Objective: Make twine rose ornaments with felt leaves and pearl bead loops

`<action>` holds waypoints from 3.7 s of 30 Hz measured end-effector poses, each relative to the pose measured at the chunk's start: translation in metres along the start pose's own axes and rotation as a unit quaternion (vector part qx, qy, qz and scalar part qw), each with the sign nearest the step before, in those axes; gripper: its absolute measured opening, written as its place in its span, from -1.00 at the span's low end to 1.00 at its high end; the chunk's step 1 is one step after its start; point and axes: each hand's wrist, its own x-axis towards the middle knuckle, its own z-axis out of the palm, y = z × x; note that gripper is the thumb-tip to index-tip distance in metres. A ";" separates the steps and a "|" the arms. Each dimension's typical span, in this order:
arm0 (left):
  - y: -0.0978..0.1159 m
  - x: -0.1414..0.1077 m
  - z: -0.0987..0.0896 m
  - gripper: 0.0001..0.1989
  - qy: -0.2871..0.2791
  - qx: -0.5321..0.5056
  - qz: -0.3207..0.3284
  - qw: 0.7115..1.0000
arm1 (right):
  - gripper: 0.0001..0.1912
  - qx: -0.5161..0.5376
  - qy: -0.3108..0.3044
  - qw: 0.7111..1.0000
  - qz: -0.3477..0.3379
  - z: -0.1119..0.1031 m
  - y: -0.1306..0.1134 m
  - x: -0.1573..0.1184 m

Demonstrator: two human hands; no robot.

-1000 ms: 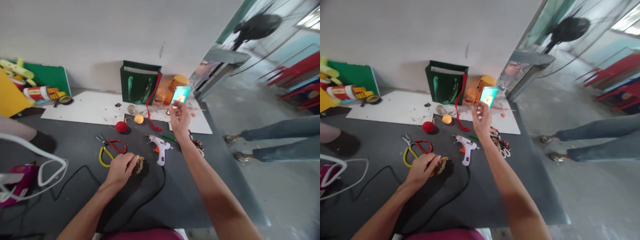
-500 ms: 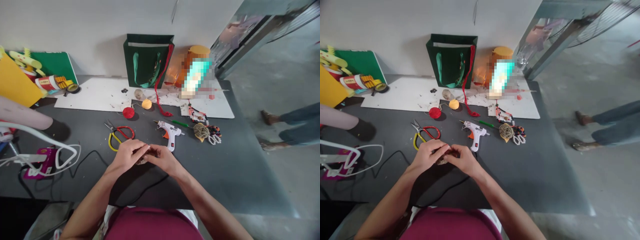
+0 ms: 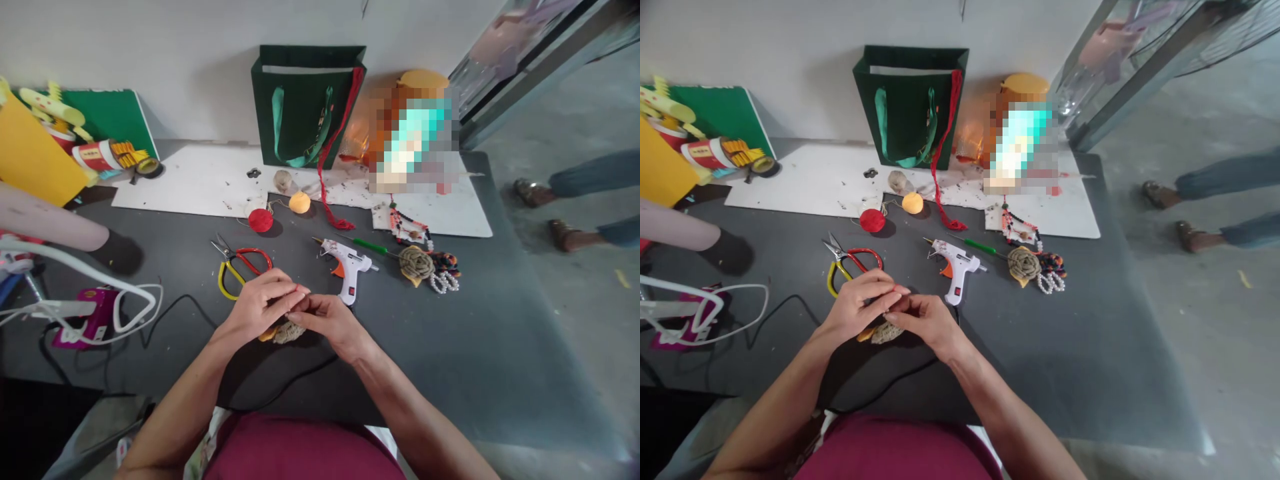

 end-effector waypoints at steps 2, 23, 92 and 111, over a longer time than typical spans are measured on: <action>0.000 0.001 -0.002 -0.76 0.057 -0.030 -0.072 0.995 | -0.79 0.020 0.037 0.999 -0.013 0.000 0.000 0.000; 0.006 0.000 0.020 -0.75 0.035 -0.444 -0.306 0.842 | -0.87 -0.219 0.222 0.904 -0.293 0.002 -0.009 -0.005; 0.005 -0.007 0.001 -0.79 -0.122 -0.196 -0.204 0.952 | -0.85 -0.483 0.047 0.740 -0.465 -0.006 -0.027 -0.004; 0.011 -0.004 -0.004 -0.84 -0.191 -0.342 -0.282 0.876 | -0.85 -0.459 0.090 0.764 -0.444 -0.005 -0.017 -0.004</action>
